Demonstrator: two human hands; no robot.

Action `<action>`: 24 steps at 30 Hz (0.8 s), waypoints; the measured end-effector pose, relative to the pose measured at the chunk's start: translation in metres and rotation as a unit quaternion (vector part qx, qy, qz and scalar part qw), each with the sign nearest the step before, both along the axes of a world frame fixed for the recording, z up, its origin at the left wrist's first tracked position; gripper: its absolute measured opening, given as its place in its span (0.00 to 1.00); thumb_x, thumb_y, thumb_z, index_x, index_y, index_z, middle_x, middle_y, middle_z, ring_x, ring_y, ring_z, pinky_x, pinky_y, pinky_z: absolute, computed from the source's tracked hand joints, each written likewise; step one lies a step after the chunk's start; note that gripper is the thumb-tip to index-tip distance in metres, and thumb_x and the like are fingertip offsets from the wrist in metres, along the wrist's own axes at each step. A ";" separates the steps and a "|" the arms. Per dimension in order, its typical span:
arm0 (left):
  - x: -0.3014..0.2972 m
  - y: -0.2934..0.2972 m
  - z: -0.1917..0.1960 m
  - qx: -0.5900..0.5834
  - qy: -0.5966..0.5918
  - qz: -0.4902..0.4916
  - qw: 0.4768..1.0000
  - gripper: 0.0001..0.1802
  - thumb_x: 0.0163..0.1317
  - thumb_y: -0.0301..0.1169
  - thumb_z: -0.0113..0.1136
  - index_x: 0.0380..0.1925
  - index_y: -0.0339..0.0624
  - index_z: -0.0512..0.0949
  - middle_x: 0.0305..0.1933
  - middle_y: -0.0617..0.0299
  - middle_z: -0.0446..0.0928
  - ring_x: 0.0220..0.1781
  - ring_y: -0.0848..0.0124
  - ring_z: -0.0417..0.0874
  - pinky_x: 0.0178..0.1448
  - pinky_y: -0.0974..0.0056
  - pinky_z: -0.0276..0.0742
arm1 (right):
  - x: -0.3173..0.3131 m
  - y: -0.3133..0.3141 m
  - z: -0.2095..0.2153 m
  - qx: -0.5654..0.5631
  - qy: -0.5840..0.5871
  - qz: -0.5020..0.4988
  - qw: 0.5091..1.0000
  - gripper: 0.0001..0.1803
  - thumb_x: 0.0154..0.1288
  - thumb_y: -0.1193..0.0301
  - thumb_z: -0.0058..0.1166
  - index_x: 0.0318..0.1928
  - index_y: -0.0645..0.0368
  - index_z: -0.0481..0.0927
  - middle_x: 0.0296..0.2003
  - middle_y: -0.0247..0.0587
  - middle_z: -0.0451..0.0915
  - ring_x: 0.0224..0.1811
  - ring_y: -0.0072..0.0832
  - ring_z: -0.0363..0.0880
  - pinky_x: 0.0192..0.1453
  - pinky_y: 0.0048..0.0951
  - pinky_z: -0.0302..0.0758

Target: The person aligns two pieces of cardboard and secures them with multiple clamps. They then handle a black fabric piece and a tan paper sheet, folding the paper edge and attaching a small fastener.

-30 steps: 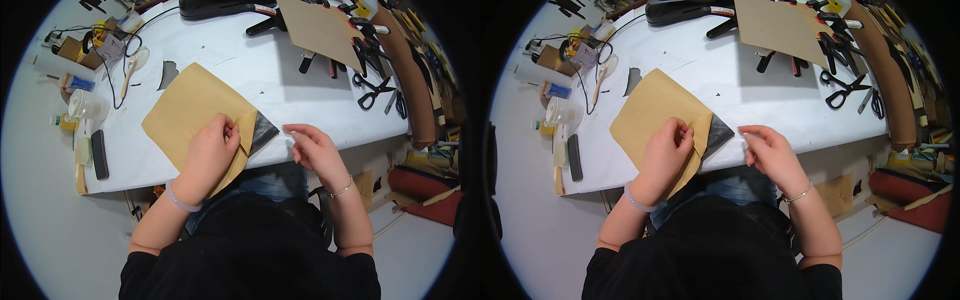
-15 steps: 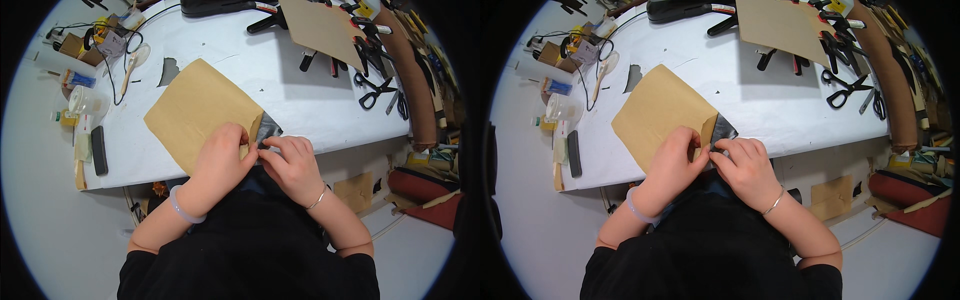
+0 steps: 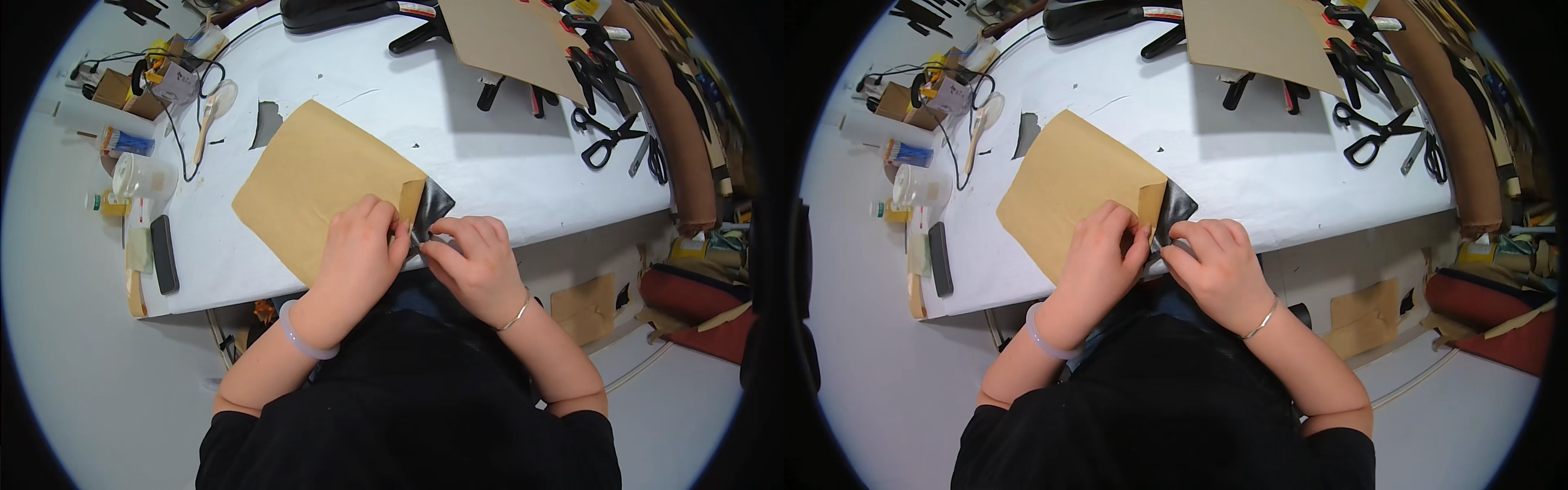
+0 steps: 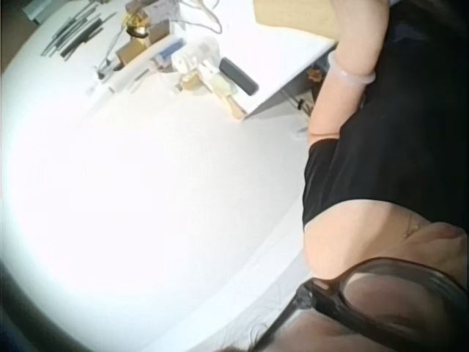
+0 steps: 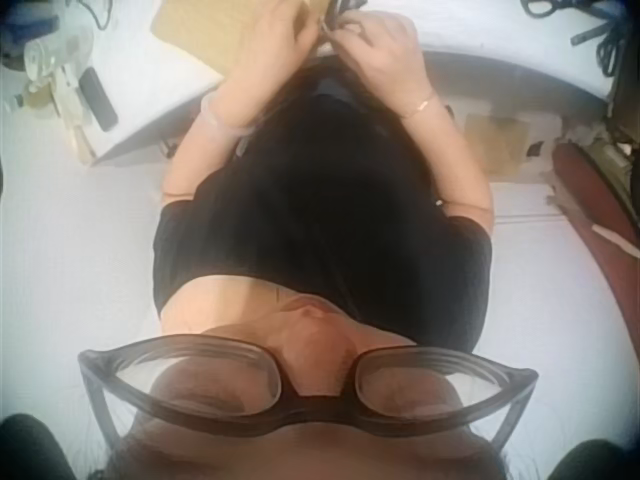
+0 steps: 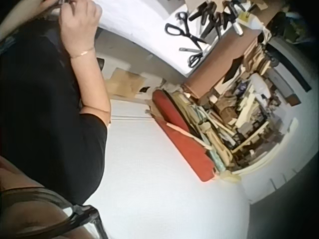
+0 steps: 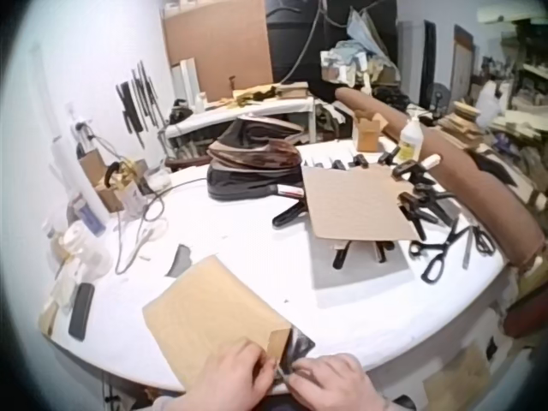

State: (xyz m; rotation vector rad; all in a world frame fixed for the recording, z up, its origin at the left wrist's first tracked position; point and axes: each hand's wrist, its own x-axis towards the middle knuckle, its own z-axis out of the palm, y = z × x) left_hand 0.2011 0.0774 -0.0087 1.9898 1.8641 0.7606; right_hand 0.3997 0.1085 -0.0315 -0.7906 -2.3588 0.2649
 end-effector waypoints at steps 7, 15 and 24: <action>-0.003 0.005 0.002 -0.074 -0.092 0.053 0.992 0.11 0.69 0.29 0.65 0.32 0.34 0.75 0.32 0.49 0.77 0.31 0.56 0.80 0.37 0.56 0.76 | 0.005 -0.001 0.000 -0.010 0.000 0.002 1.000 0.11 0.56 0.71 0.70 0.41 0.51 0.85 0.48 0.33 0.81 0.48 0.33 0.79 0.56 0.37 0.72; -0.004 0.022 -0.005 -0.018 -0.103 0.077 0.992 0.09 0.66 0.27 0.66 0.31 0.34 0.77 0.34 0.47 0.78 0.33 0.48 0.81 0.39 0.50 0.77 | 0.007 0.015 0.008 -0.015 -0.021 -0.017 1.000 0.16 0.58 0.70 0.69 0.49 0.50 0.87 0.51 0.37 0.81 0.52 0.37 0.79 0.59 0.40 0.72; -0.004 0.012 0.005 -0.023 -0.006 0.021 1.000 0.09 0.60 0.30 0.70 0.28 0.38 0.79 0.39 0.53 0.77 0.43 0.55 0.80 0.48 0.54 0.75 | 0.012 0.025 0.008 -0.028 -0.048 -0.014 0.998 0.18 0.60 0.67 0.67 0.53 0.48 0.87 0.64 0.45 0.76 0.65 0.43 0.74 0.69 0.47 0.68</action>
